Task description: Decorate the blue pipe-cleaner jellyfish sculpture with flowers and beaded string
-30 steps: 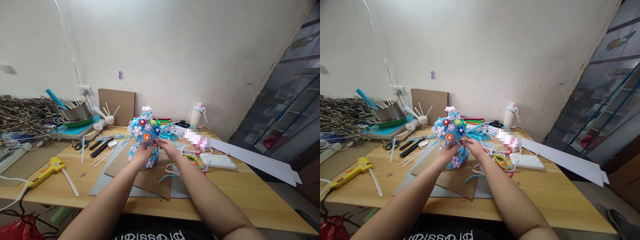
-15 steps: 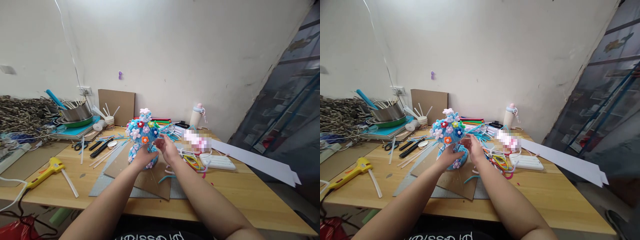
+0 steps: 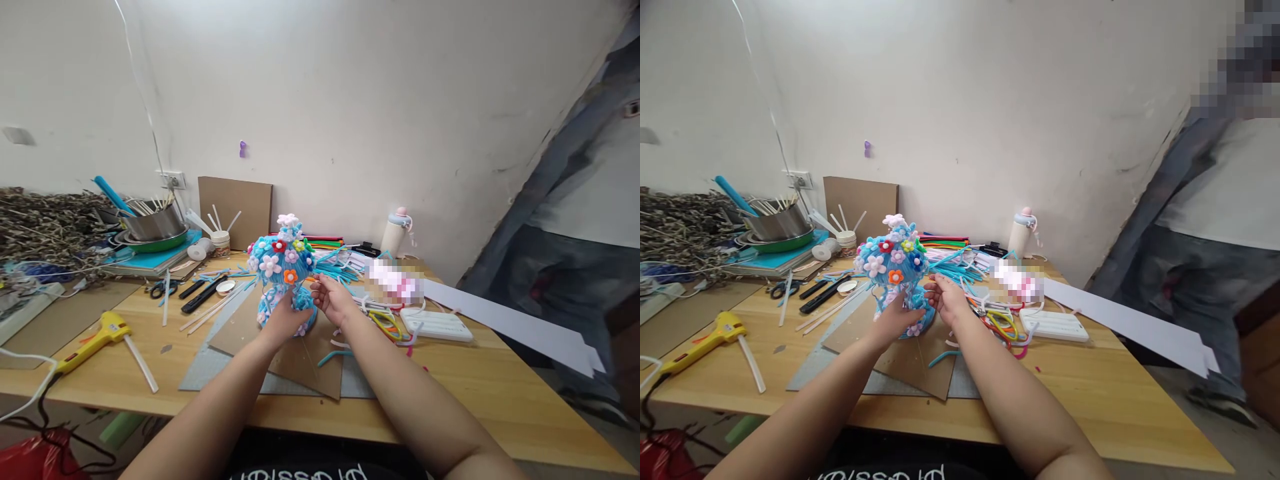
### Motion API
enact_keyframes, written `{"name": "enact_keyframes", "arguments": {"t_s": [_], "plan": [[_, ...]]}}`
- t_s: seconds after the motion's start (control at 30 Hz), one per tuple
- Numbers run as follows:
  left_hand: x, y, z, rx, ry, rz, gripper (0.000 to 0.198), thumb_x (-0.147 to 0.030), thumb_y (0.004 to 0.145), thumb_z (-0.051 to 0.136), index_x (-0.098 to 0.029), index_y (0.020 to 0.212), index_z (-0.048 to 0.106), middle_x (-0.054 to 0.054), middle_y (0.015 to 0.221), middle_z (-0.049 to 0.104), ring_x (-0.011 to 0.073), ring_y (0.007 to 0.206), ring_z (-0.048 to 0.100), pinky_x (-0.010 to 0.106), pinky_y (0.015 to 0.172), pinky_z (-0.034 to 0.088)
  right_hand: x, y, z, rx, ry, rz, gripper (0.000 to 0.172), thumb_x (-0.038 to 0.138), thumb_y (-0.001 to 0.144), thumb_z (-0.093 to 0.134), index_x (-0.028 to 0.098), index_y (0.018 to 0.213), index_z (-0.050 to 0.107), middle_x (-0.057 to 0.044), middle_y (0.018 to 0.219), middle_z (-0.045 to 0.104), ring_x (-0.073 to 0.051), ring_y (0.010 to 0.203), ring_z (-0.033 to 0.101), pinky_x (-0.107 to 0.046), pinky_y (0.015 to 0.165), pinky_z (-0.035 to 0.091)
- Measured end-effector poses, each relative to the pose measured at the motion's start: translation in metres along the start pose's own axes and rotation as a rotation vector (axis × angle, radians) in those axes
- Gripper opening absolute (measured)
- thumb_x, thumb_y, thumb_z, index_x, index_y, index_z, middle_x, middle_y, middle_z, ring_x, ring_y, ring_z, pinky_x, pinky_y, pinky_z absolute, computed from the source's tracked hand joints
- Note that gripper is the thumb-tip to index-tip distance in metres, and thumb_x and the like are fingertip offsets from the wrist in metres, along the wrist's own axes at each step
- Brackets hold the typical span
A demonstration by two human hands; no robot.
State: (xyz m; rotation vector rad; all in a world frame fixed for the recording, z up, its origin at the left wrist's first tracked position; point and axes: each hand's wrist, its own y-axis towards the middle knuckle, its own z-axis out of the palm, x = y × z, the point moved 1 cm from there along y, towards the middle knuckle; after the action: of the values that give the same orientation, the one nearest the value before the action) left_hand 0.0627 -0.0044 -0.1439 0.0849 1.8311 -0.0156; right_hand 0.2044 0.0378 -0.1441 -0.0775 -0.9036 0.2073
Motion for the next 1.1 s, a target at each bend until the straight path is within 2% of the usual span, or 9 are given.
{"name": "enact_keyframes", "arguments": {"t_s": [0.1,0.17,0.3,0.4,0.47,0.6,0.7,0.83,1.1], "plan": [[0.006,-0.008,-0.002,0.012,0.030,-0.065,0.089,-0.025,0.069,0.069,-0.012,0.146,0.026,-0.003,0.063,0.060,0.0133,0.055,0.055,0.026,0.056,0.043,-0.002,0.001,0.000,-0.006,0.013,0.030,0.007,0.025,0.086,0.057,0.018,0.086,0.060,0.002,0.060,0.064,-0.010,0.047,0.058,-0.017,0.041,0.039],[0.009,-0.017,-0.005,0.007,-0.013,-0.060,0.093,-0.025,0.069,0.069,-0.013,0.148,0.023,0.001,0.074,0.065,0.0145,0.061,0.059,0.027,0.060,0.045,-0.001,0.002,-0.003,-0.020,0.027,0.059,0.006,0.023,0.082,0.060,0.019,0.085,0.059,0.002,0.060,0.063,-0.009,0.046,0.056,-0.017,0.040,0.036],[0.014,-0.043,-0.016,-0.051,-0.018,0.029,0.078,-0.028,0.064,0.072,-0.020,0.137,0.045,0.011,0.117,0.061,0.0194,0.084,0.064,0.029,0.070,0.048,0.003,0.002,-0.013,-0.028,0.026,0.105,0.020,0.038,0.083,0.057,0.019,0.087,0.059,0.000,0.064,0.063,-0.010,0.045,0.052,-0.018,0.037,0.031],[0.021,-0.061,-0.027,-0.068,-0.029,0.026,0.042,-0.024,0.066,0.066,-0.019,0.107,0.066,0.010,0.116,0.062,0.0213,0.088,0.063,0.031,0.074,0.049,0.005,0.005,-0.024,-0.093,-0.003,0.088,0.035,0.052,0.087,0.044,0.019,0.083,0.058,0.001,0.059,0.058,-0.011,0.042,0.047,-0.020,0.037,0.031],[0.028,-0.068,-0.035,-0.181,-0.126,-0.059,0.032,-0.020,0.066,0.062,-0.018,0.098,0.066,0.009,0.109,0.064,0.0219,0.091,0.062,0.031,0.075,0.049,0.002,0.008,-0.029,-0.154,-0.027,0.060,0.034,0.050,0.089,0.042,0.020,0.079,0.056,0.001,0.060,0.057,-0.011,0.047,0.051,-0.022,0.043,0.039],[0.036,-0.070,-0.043,-0.459,-0.533,-0.277,0.043,-0.014,0.070,0.059,-0.021,0.112,0.051,0.009,0.119,0.058,0.0182,0.105,0.059,0.028,0.084,0.049,-0.010,0.013,-0.029,-0.174,-0.085,0.090,0.031,0.047,0.089,0.046,0.021,0.083,0.061,-0.004,0.075,0.064,-0.014,0.071,0.063,-0.024,0.062,0.050],[0.033,-0.065,-0.043,-0.392,-0.732,-0.357,0.039,-0.013,0.075,0.057,-0.022,0.112,0.049,0.008,0.120,0.059,0.0139,0.111,0.058,0.025,0.096,0.044,-0.017,0.010,-0.023,-0.155,-0.116,0.131,0.029,0.045,0.089,0.048,0.021,0.087,0.063,-0.006,0.088,0.067,-0.015,0.085,0.065,-0.026,0.071,0.050],[0.028,-0.056,-0.046,-0.348,-0.684,-0.361,0.043,-0.006,0.070,0.058,-0.021,0.109,0.050,0.006,0.121,0.060,0.0133,0.112,0.059,0.024,0.100,0.041,-0.017,0.002,-0.017,-0.161,-0.143,0.145,0.026,0.043,0.088,0.051,0.020,0.089,0.063,-0.005,0.093,0.068,-0.014,0.090,0.064,-0.026,0.077,0.049],[0.027,-0.016,-0.070,-0.222,-0.534,-0.288,0.050,-0.004,0.059,0.062,-0.017,0.107,0.054,0.008,0.088,0.071,0.0211,0.089,0.068,0.033,0.085,0.052,-0.028,-0.015,-0.012,-0.229,-0.167,0.121,0.005,0.020,0.073,0.054,0.023,0.074,0.058,0.002,0.072,0.067,-0.014,0.072,0.062,-0.027,0.069,0.046]]}}
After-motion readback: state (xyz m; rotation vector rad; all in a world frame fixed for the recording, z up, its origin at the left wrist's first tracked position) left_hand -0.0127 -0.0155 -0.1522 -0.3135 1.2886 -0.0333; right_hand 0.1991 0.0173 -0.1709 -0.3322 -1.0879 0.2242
